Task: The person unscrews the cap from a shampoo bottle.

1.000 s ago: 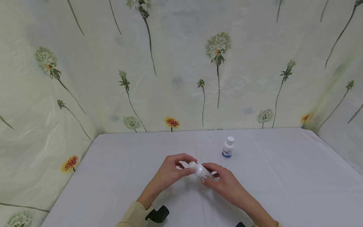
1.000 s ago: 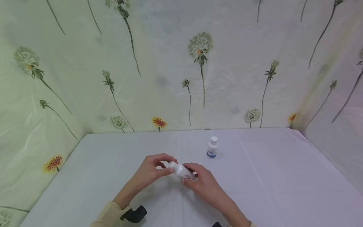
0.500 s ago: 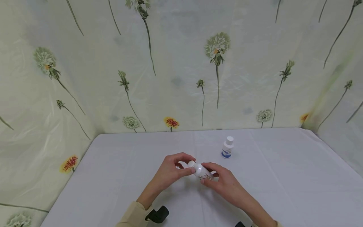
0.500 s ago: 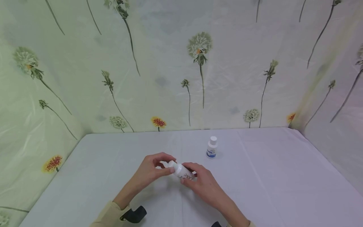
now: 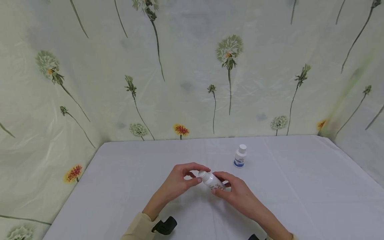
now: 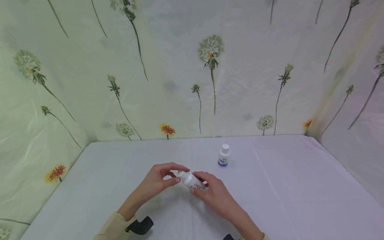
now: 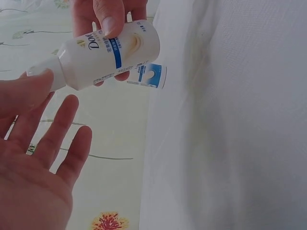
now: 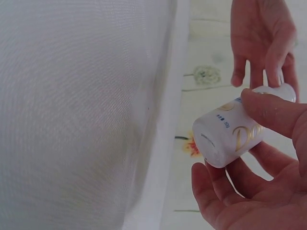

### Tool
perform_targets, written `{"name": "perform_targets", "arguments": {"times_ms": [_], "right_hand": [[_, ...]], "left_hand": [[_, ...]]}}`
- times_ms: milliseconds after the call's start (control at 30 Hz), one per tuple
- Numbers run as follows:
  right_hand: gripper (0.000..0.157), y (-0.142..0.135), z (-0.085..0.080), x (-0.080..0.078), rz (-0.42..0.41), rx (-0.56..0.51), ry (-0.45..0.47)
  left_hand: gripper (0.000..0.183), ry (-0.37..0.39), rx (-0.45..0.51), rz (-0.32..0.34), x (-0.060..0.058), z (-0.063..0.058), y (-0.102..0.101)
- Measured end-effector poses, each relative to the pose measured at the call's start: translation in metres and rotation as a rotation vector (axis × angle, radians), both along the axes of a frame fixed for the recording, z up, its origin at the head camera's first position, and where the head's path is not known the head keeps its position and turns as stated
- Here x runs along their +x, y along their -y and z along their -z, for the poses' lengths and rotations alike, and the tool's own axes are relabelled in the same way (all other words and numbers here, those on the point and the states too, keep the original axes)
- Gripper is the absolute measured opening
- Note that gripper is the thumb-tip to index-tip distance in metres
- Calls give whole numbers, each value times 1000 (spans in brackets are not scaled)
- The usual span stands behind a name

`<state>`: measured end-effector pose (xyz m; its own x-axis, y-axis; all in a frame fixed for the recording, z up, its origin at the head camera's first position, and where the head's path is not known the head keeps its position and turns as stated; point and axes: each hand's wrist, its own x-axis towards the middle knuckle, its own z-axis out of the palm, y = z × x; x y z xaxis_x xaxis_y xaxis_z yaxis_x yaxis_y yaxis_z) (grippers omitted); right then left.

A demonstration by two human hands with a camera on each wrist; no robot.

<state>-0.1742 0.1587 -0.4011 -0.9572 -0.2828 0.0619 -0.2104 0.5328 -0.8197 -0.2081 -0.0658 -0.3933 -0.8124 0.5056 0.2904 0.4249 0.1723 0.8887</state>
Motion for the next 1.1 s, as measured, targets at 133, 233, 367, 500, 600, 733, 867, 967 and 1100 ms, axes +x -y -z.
{"name": "perform_targets", "arguments": {"times_ms": [133, 233, 367, 500, 600, 733, 867, 967, 1100], "right_hand": [[42, 0, 0, 0, -1, 1, 0], [42, 0, -1, 0, -2, 0, 3], [42, 0, -1, 1, -6, -9, -1], [42, 0, -1, 2, -9, -20, -5], [41, 0, -1, 3, -12, -26, -8], [40, 0, -1, 3, -19, -26, -19], [39, 0, -1, 3, -21, -17, -30], [40, 1, -1, 3, -14, -14, -21], [41, 1, 0, 2, -5, -13, -5]], "left_hand": [[30, 5, -1, -17, 0, 2, 1], [27, 11, -9, -43, 0, 2, 1], [24, 26, -18, -79, 0, 2, 0], [24, 45, -4, -89, 0, 2, -1], [24, 60, 5, -91, 1, 1, -1], [25, 70, 16, -88, 2, 1, -1], [29, 64, 19, -70, 2, 2, -1], [33, 54, 20, -41, 2, 2, -1], [34, 42, 34, 4, 1, 2, 0]]}}
